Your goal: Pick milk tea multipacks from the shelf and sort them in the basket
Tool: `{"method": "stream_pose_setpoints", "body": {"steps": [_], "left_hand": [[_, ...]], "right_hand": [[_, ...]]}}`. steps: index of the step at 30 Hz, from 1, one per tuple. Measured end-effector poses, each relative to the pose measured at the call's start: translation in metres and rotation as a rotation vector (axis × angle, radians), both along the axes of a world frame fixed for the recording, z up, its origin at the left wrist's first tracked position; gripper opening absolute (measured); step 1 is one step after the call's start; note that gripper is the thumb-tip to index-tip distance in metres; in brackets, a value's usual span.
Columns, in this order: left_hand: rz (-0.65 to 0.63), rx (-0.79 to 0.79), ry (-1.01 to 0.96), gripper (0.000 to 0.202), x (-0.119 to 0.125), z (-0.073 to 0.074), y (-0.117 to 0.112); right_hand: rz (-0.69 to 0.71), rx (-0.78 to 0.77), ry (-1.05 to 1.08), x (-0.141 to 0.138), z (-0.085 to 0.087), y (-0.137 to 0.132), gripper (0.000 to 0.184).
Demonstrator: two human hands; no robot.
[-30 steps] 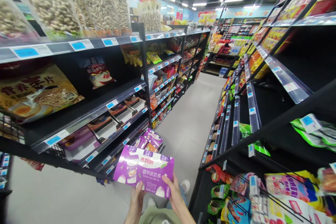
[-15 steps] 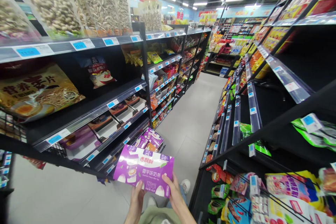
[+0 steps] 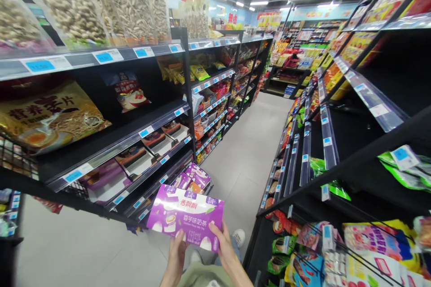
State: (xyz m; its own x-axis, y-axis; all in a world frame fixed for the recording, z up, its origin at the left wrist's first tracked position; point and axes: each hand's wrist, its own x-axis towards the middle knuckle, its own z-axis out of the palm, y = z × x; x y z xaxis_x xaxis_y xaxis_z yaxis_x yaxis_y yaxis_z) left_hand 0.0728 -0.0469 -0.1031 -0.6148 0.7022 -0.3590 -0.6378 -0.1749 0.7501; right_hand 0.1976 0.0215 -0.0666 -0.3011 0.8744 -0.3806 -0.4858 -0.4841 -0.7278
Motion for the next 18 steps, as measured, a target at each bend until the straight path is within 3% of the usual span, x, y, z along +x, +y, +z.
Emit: {"method": "stream_pose_setpoints", "body": {"steps": [18], "left_hand": [[-0.028, 0.025, 0.041, 0.083, 0.0017, -0.0031, -0.0068]], "right_hand": [[0.009, 0.013, 0.028, -0.0027, -0.0064, -0.0018, 0.077]]}}
